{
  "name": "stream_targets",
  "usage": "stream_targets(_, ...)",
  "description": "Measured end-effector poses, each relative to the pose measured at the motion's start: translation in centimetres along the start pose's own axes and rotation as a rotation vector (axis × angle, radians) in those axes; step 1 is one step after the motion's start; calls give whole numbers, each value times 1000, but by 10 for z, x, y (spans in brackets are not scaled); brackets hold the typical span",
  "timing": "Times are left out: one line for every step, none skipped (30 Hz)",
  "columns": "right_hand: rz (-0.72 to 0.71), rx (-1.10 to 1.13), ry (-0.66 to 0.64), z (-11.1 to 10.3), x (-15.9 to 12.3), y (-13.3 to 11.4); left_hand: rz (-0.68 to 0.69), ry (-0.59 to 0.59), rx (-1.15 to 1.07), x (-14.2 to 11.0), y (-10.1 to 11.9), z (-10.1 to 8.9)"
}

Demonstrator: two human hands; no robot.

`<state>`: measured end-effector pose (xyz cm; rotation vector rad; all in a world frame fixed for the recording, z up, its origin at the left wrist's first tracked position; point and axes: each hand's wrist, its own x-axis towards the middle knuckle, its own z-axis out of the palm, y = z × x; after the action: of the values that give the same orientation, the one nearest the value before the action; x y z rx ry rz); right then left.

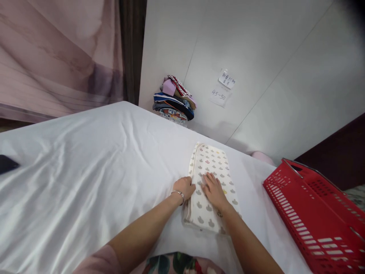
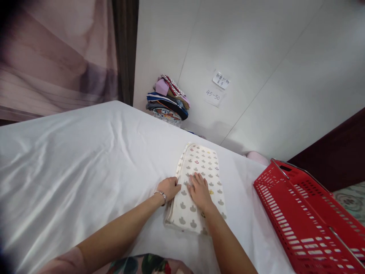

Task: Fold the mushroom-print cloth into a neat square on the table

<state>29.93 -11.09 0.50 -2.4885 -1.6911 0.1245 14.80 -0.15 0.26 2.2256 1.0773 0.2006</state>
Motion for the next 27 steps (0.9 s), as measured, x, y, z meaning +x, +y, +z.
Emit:
stream_targets(13, 5, -19, 1, 5, 1, -1, 0, 7, 0, 0, 0)
stream_targets(54, 6, -28, 1, 8, 3, -2, -2, 13, -1, 1, -1)
stream_targets(113, 5, -26, 0, 11, 6, -3, -5, 17, -1, 2, -1)
stream_targets(169, 6, -10, -1, 13, 8, -3, -8, 23, -2, 3, -1)
stream_targets(196, 14, 17, -2, 15, 9, -2, -10, 28, -2, 3, -2)
stream_targets(185, 33, 55, -3, 16, 8, 0, -11, 33, -2, 4, -2)
stream_targets(143, 68, 101, -5, 17, 5, 0, -12, 36, -2, 5, -2)
stream_targets(90, 120, 149, -6, 19, -1, 1, -12, 37, -2, 5, -2)
stream_targets(48, 186, 187, -6, 21, -8, 2, -9, 39, -2, 5, -2)
stream_targets(32, 260, 205, -7, 24, -15, 5, -3, 41, -2, 5, -1)
stream_targets(47, 332, 199, -7, 27, -23, 9, 6, 44, -2, 5, 0)
stream_targets(84, 387, 174, -7, 30, -30, 14, 15, 45, -2, 5, 1)
stream_targets(125, 424, 135, -7, 34, -37, 20, 25, 44, -3, 4, 1)
stream_targets(159, 445, 97, -7, 38, -42, 25, 32, 39, -3, 4, 2)
stream_targets(183, 454, 66, -7, 41, -46, 28, 38, 31, -4, 3, 3)
stream_targets(201, 456, 45, -7, 44, -48, 31, 42, 19, -4, 3, 3)
stream_targets(218, 457, 25, -8, 46, -50, 32, 45, 5, -5, 3, 3)
stream_targets(237, 469, 6, -8, 48, -51, 32, 47, -9, -6, 4, 3)
stream_targets(256, 488, -10, -8, 49, -52, 29, 48, -22, -6, 4, 2)
stream_targets(272, 510, -25, -9, 50, -52, 24, 48, -32, -7, 5, 2)
stream_targets(285, 533, -36, -8, 51, -52, 21, 45, -41, -7, 5, 2)
stream_targets(294, 557, -41, -8, 51, -52, 19, 41, -49, -7, 6, 2)
stream_targets(301, 578, -44, -7, 51, -51, 20, 38, -58, -7, 6, 2)
stream_targets(305, 596, -47, -6, 51, -50, 27, 37, -71, -7, 5, 2)
stream_targets(309, 613, -54, -4, 51, -49, 36, 40, -90, -6, 4, 3)
stream_targets(315, 635, -62, -3, 51, -48, 45, 50, -117, -5, 3, 3)
stream_targets(322, 658, -70, -2, 50, -46, 50, 71, -149, -4, 2, 4)
